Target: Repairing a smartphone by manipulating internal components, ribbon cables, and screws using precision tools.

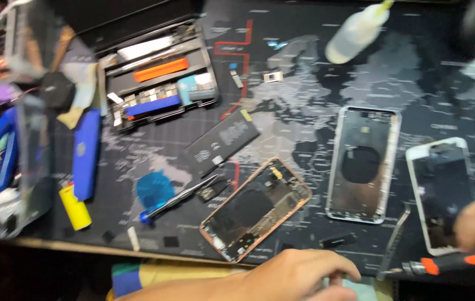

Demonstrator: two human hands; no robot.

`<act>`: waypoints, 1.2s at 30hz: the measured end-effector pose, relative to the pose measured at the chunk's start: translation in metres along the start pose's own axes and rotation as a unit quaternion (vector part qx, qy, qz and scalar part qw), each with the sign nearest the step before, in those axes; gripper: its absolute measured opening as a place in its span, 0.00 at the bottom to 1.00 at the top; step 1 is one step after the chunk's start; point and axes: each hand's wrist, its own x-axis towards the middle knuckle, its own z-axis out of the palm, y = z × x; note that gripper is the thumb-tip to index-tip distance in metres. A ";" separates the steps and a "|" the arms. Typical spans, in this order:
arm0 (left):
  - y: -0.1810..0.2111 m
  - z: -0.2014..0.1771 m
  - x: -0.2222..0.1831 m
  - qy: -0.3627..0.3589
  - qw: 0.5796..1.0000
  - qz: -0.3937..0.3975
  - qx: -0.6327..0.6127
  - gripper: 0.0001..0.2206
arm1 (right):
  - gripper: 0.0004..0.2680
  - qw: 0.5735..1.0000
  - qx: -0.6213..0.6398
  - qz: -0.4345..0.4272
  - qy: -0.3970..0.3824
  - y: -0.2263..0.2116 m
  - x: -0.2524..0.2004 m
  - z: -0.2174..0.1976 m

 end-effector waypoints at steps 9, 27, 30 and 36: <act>0.020 -0.004 0.008 0.038 0.992 -0.071 -0.098 0.22 | 0.03 0.943 0.006 -0.028 0.332 -0.136 0.156 0.082; 0.026 0.011 0.010 0.052 0.987 -0.151 0.010 0.18 | 0.01 0.844 -0.034 0.136 0.517 -0.140 0.170 0.066; 0.025 0.015 0.017 0.088 0.985 -0.001 0.149 0.26 | 0.02 0.831 -0.056 0.156 0.530 -0.138 0.167 0.062; 0.016 0.026 0.036 0.169 0.906 0.130 0.366 0.21 | 0.04 0.826 -0.136 0.184 0.515 -0.141 0.176 0.050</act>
